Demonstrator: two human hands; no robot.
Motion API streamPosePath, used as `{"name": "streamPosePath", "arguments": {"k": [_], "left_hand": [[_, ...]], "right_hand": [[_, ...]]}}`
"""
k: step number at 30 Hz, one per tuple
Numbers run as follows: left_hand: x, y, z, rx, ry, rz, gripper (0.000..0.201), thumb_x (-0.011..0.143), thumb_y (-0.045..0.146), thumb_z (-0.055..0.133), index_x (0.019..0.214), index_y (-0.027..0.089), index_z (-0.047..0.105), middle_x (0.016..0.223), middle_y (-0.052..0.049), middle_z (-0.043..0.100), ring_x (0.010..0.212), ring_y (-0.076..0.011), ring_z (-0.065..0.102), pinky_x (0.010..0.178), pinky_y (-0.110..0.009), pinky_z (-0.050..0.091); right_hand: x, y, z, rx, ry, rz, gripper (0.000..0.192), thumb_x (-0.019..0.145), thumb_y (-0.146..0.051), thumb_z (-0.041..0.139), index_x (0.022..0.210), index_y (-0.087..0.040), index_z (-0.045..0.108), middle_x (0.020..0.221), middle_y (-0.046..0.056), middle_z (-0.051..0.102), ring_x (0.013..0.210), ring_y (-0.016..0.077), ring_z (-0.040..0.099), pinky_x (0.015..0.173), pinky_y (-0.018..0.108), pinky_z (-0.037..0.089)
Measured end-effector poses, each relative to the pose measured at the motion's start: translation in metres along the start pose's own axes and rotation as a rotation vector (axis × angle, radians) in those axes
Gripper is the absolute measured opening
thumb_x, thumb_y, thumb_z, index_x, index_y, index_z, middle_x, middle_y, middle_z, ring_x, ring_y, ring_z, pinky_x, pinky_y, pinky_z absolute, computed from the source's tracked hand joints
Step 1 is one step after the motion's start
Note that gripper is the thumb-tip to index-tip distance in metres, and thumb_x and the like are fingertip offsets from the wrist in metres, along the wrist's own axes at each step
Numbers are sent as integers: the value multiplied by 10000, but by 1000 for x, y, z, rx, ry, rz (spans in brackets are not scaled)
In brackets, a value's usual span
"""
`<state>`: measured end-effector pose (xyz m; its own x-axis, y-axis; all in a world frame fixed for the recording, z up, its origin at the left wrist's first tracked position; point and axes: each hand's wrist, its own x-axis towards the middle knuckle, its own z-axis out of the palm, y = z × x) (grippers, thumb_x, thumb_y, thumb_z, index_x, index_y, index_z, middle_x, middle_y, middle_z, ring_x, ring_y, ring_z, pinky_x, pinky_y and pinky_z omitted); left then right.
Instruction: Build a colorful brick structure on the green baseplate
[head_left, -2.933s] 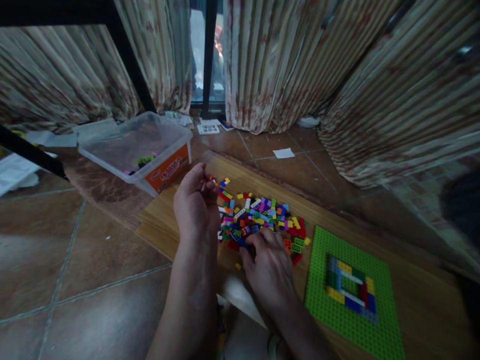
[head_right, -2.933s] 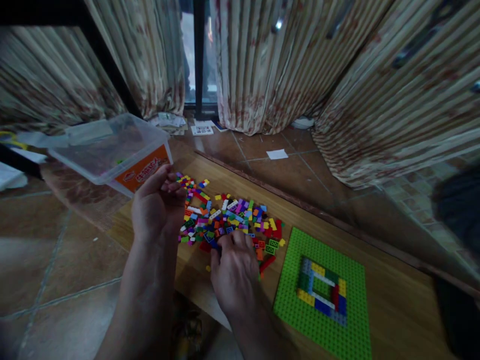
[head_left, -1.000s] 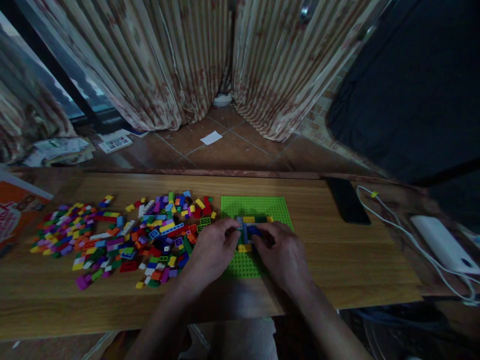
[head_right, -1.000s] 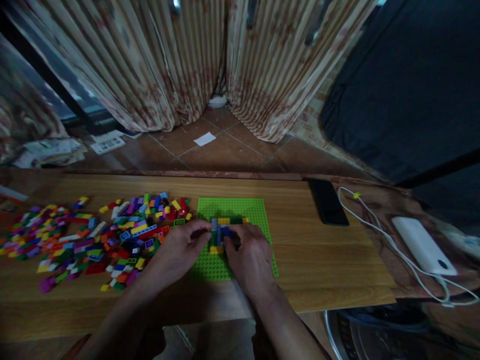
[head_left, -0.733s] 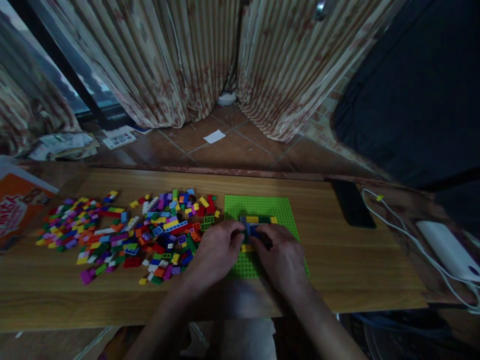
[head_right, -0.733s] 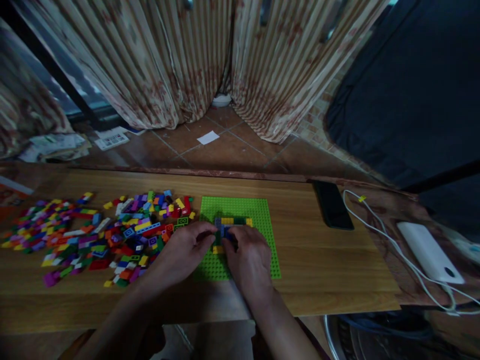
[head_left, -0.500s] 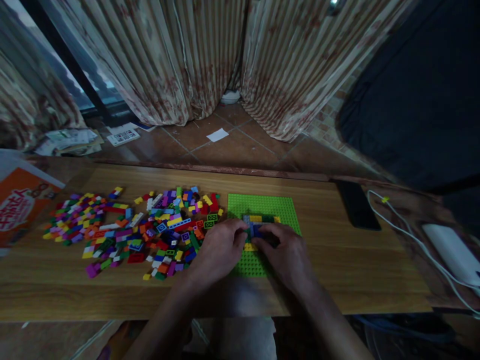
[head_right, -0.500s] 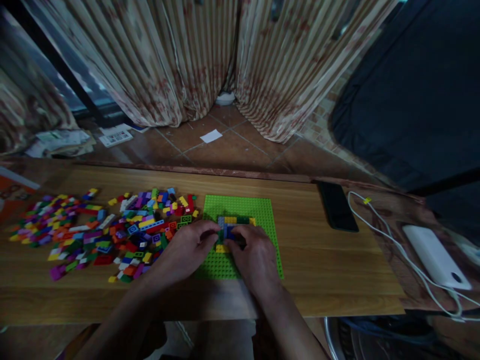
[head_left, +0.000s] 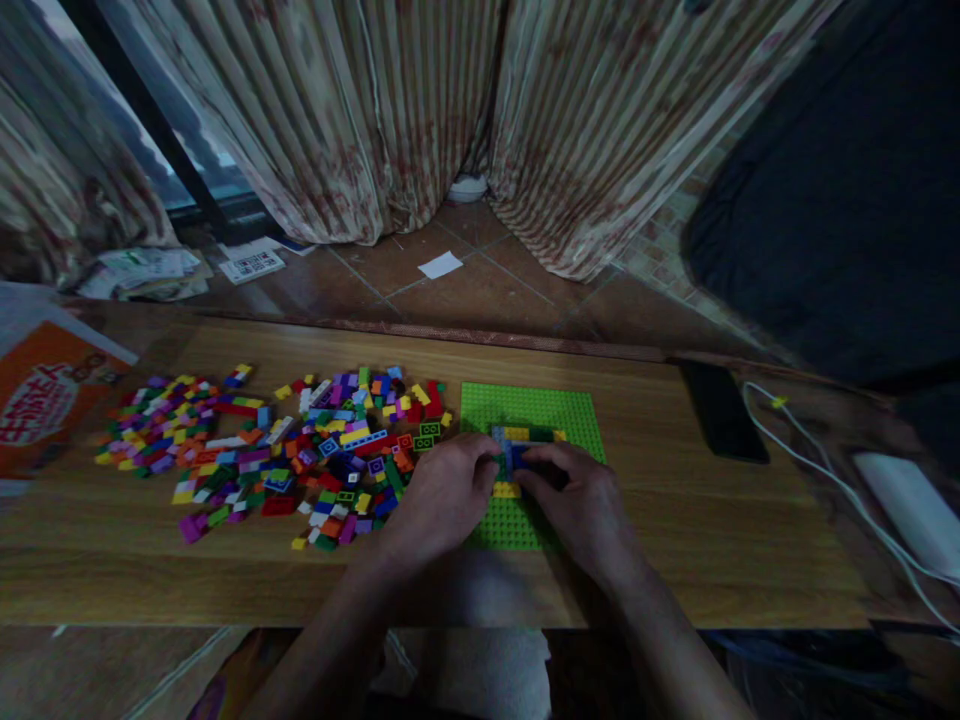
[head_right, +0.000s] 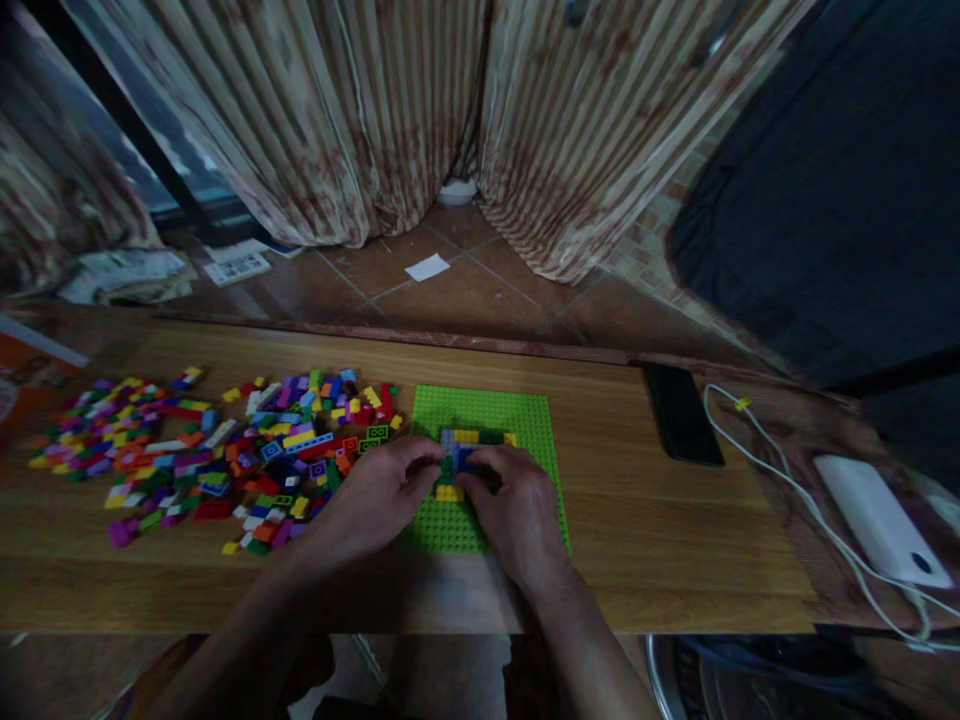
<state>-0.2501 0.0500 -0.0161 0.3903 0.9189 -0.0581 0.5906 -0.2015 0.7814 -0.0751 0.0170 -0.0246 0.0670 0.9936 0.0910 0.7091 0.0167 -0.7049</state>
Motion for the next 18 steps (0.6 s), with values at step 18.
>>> {"name": "streamPosePath", "arguments": {"k": [18], "left_hand": [[-1, 0, 1, 16, 6, 8, 204, 876, 166, 509, 975, 201, 685, 931, -48, 722, 850, -191, 672, 789, -321, 514]], "right_hand": [[4, -7, -1, -97, -40, 24, 233, 797, -401, 670, 937, -218, 711, 875, 45, 736, 743, 202, 660, 652, 318, 489]]}}
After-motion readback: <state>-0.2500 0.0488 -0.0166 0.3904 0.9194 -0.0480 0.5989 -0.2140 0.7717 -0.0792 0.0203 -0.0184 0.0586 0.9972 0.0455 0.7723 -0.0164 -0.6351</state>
